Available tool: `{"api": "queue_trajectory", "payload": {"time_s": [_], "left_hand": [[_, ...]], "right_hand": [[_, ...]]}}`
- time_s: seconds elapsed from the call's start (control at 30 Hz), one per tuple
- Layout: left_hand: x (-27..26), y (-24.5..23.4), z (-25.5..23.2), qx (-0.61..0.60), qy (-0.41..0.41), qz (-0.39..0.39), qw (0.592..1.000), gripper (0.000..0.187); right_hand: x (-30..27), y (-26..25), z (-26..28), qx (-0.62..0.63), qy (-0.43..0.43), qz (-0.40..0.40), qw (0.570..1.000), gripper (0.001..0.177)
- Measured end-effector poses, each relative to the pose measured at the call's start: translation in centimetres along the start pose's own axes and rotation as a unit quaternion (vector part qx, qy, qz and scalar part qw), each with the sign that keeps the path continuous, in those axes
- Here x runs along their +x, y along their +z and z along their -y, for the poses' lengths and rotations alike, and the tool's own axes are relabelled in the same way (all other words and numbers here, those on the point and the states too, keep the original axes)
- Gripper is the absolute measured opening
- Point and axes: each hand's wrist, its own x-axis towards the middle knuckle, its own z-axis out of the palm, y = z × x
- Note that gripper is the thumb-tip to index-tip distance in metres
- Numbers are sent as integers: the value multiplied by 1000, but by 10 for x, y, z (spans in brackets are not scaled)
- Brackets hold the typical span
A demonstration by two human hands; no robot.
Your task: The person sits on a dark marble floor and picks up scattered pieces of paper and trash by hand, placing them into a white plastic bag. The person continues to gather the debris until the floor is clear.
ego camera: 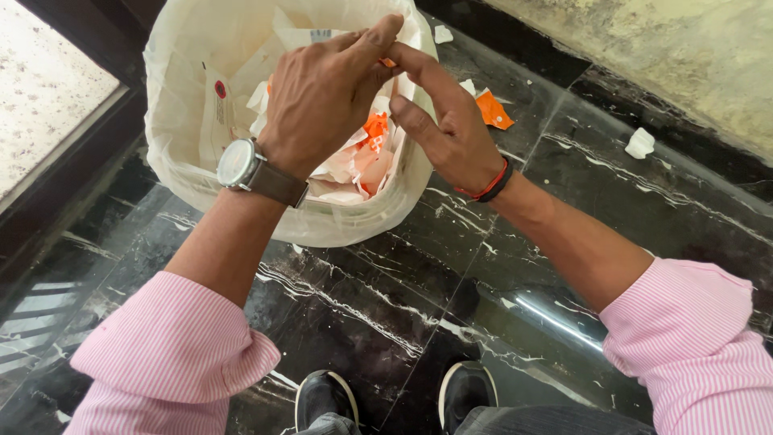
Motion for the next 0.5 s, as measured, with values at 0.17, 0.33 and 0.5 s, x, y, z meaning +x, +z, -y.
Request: {"api": "queue_trajectory", "payload": {"time_s": [0.17, 0.33, 0.5], "left_hand": [[2, 1, 5, 13, -89, 20, 996, 19], [-13, 4, 20, 88, -180, 215, 956, 28], [-23, 14, 25, 52, -158, 175, 970, 47]], "right_hand": [[1, -2, -25, 94, -14, -79, 992, 51], [3, -24, -70, 86, -15, -172, 981, 40], [-11, -33, -108, -21, 34, -196, 980, 36]]}}
